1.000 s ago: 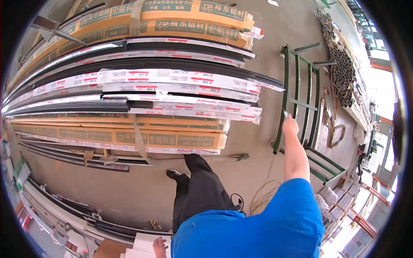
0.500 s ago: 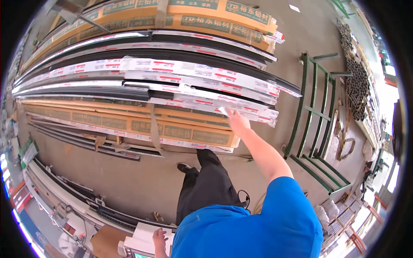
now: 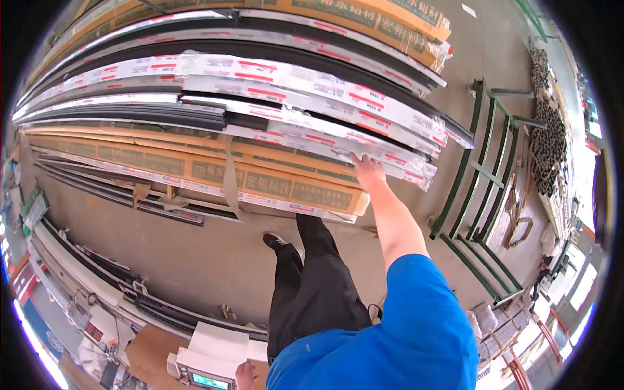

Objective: Operating an industrial metal cutting machine using a control panel and positioning long metal profiles.

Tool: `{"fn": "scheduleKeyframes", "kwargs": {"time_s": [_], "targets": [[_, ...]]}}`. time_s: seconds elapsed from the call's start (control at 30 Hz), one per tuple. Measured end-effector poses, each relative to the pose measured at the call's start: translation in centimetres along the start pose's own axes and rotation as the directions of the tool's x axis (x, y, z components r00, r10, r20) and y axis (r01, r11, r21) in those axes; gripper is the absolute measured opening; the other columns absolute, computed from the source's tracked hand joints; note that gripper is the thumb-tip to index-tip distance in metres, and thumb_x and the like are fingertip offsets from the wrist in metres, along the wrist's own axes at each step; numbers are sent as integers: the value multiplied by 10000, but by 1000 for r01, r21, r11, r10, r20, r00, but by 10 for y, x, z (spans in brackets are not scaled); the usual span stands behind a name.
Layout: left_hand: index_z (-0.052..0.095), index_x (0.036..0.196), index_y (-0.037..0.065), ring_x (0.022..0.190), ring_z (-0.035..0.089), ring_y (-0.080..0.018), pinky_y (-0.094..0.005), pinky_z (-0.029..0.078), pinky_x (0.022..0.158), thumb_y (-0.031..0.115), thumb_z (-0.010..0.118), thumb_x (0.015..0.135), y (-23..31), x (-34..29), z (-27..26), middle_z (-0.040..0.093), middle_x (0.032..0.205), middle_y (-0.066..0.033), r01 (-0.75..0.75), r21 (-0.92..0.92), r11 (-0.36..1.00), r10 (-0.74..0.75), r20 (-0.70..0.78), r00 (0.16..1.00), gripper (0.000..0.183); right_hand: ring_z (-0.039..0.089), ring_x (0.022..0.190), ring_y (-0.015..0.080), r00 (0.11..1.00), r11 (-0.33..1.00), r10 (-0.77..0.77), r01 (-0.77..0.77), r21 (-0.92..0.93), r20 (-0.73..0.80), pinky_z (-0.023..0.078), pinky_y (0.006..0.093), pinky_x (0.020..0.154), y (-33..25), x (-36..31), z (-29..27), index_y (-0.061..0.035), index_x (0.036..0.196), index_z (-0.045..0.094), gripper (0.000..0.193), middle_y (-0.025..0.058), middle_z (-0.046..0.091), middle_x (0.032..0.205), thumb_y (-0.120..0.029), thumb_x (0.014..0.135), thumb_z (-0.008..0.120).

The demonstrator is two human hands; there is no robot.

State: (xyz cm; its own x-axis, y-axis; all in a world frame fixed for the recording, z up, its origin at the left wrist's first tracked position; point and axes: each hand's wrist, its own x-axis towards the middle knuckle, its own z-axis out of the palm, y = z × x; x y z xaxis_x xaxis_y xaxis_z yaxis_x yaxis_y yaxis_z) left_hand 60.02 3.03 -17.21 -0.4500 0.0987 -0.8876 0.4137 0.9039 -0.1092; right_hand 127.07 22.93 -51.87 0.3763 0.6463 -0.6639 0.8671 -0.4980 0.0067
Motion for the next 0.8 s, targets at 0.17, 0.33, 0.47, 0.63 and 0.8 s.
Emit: {"fn": "scheduleKeyframes", "kwargs": {"time_s": [0.17, 0.33, 0.47, 0.63, 0.8], "targets": [[565, 1182, 69, 676, 551, -147, -285, 524, 566, 358, 495, 955, 18, -3, 5, 650, 973, -94, 28, 69, 997, -34, 87, 996, 374, 536, 1121, 358, 998, 988, -15, 5, -156, -67, 430, 469, 953, 45, -13, 18, -270, 1437, 328, 620, 154, 517, 1218, -99, 867, 500], [532, 1226, 68, 743, 568, -157, -311, 548, 600, 309, 496, 958, 14, 32, -28, 650, 985, -110, -110, 219, 970, 85, 120, 989, 362, 576, 1053, 368, 996, 968, 4, -28, -249, -94, 455, 473, 919, 142, -37, 56, -256, 1445, 310, 591, 177, 540, 1190, -123, 889, 461], [541, 1219, 78, 746, 565, -172, -322, 552, 628, 332, 493, 952, 52, 34, -34, 651, 993, -114, -116, 346, 931, 82, 111, 990, 372, 591, 1056, 327, 972, 944, 232, -219, -246, 23, 474, 474, 900, 247, -84, 91, -234, 1438, 335, 547, 194, 588, 1122, -139, 912, 453], [564, 1200, 84, 790, 548, -180, -331, 547, 653, 378, 506, 938, 72, 42, -26, 652, 1001, -108, 2, 381, 925, -7, 11, 1000, 398, 611, 1087, 312, 460, 527, 815, -840, -124, 352, 525, 420, 836, 379, -162, 98, -103, 1172, 626, 318, 157, 635, 1167, -152, 862, 579], [557, 1220, 79, 823, 552, -173, -326, 545, 672, 378, 499, 946, 104, 33, -8, 650, 1023, -108, -85, 377, 922, 61, 75, 995, 410, 619, 951, 421, 764, 728, 645, -622, 289, 19, 514, 486, 788, 330, -157, 111, -40, 1120, 550, 308, 248, 625, 1087, -270, 918, 518]]}}
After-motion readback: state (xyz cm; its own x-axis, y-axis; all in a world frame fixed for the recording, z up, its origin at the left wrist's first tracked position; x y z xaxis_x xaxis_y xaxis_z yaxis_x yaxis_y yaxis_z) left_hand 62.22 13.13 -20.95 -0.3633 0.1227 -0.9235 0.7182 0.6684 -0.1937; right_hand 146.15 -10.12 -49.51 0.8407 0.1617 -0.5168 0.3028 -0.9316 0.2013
